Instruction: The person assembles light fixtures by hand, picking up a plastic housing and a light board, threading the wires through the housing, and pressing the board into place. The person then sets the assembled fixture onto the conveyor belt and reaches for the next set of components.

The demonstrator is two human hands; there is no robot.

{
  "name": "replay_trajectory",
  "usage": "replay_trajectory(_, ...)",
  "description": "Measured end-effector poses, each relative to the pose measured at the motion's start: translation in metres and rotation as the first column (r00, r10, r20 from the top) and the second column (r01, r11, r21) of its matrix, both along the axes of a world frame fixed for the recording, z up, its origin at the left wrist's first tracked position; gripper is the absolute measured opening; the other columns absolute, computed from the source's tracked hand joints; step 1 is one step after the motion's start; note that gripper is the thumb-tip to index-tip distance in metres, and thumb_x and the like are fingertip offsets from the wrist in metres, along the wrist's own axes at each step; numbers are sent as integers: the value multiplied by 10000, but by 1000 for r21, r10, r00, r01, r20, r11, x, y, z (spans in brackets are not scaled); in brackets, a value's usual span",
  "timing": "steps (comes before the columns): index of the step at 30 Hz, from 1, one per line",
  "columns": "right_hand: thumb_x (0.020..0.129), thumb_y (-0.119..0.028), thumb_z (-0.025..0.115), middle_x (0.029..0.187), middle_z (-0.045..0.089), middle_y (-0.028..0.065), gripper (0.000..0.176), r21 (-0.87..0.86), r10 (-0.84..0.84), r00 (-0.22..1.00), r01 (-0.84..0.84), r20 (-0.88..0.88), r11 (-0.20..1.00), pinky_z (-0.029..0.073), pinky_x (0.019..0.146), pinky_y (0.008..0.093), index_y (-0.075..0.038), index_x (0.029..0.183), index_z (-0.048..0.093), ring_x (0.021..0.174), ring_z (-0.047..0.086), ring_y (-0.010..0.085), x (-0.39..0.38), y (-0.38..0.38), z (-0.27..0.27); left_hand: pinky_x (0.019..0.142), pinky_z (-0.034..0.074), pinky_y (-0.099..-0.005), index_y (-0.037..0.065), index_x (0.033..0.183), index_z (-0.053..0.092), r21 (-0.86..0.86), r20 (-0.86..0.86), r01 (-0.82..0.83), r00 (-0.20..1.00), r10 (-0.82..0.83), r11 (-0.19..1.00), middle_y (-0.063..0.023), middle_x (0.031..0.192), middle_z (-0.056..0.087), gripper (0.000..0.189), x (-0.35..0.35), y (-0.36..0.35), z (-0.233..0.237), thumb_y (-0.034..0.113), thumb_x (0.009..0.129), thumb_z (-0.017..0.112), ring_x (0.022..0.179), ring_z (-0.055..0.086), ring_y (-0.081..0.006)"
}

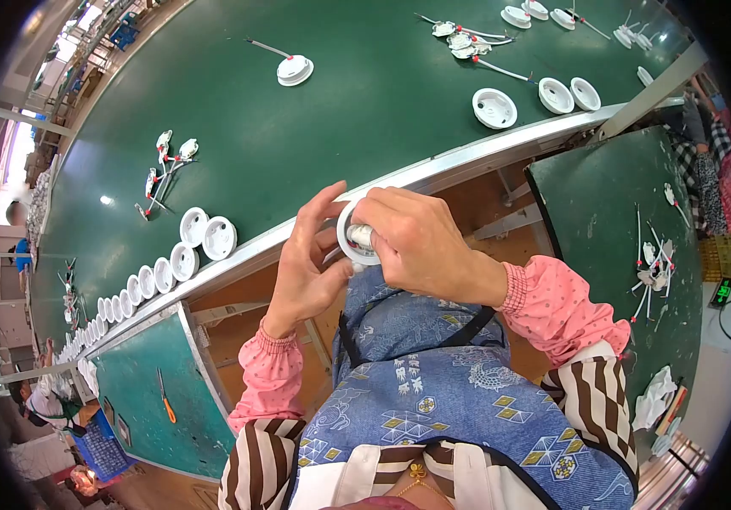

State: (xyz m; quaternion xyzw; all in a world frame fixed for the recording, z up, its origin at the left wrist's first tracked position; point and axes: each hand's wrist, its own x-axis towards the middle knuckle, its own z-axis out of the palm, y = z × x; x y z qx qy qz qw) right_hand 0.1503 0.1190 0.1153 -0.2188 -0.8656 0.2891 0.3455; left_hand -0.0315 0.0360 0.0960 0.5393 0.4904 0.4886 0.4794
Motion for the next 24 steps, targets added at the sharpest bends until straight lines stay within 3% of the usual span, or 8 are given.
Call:
replay_trajectory(5,720,89,565,860,631,172,276,-44,41,999,-40,10,998,513,691,458,-12,962,648,807,638,400,11,1,4,949,548,-348,36,1522,363,-81,2,-5,1000,5,997,-165,1341,602,807,-2,0,-5,-58,798,707,1142,672,-220)
replay_trajectory(9,740,95,520,791,571,168,207,-203,36,999,-27,39,979,472,628,388,20,903,624,699,606,355,14,2,0,816,557,-292,-10,1165,689,-40,-177,42,983,-48,998,-103,945,740,331,-4,4,-24,7,834,695,895,705,-143)
replay_trajectory(11,755,97,514,748,516,145,182,-197,42,998,-34,38,980,435,600,354,28,890,616,648,560,285,16,0,-5,730,543,-284,-7,1014,730,84,-219,65,975,-45,994,-106,799,719,181,0,1,-31,41,846,685,777,682,-125)
replay_trajectory(13,770,90,536,721,508,106,135,-269,8,999,5,46,963,425,592,348,36,869,610,628,541,236,17,-4,-2,675,523,-297,-6,1011,728,-84,-161,107,980,-119,991,-118,759,697,178,0,-4,-21,56,854,673,705,642,-117)
replay_trajectory(16,796,-1,626,880,574,93,201,-375,84,982,-14,171,927,456,665,337,13,994,653,794,596,223,29,1,-1,634,509,-319,-7,988,720,17,-81,45,996,-43,999,-114,740,681,160,3,-15,-27,35,847,659,658,609,-123)
replay_trajectory(19,765,-121,734,1129,571,132,460,-102,-35,997,43,73,994,487,830,363,-34,1209,650,1038,592,273,14,-16,25,629,506,-334,-8,978,716,83,-122,-28,992,38,996,-128,733,667,161,4,-26,-18,33,842,638,656,621,-154)
replay_trajectory(20,712,-194,794,1295,504,176,698,-180,132,988,-117,75,977,457,977,401,-65,1366,585,1207,527,331,18,-12,21,628,507,-338,-6,979,718,81,-152,-39,987,51,996,-129,734,668,165,6,-29,-15,35,842,634,654,624,-164)
replay_trajectory(24,623,7,755,1123,597,165,611,-167,311,949,-299,51,940,524,900,415,-41,1218,624,1045,617,356,7,-9,4,647,532,-351,31,1000,731,86,-198,28,980,-10,996,-127,791,696,182,10,-33,-17,60,863,614,687,671,-205)
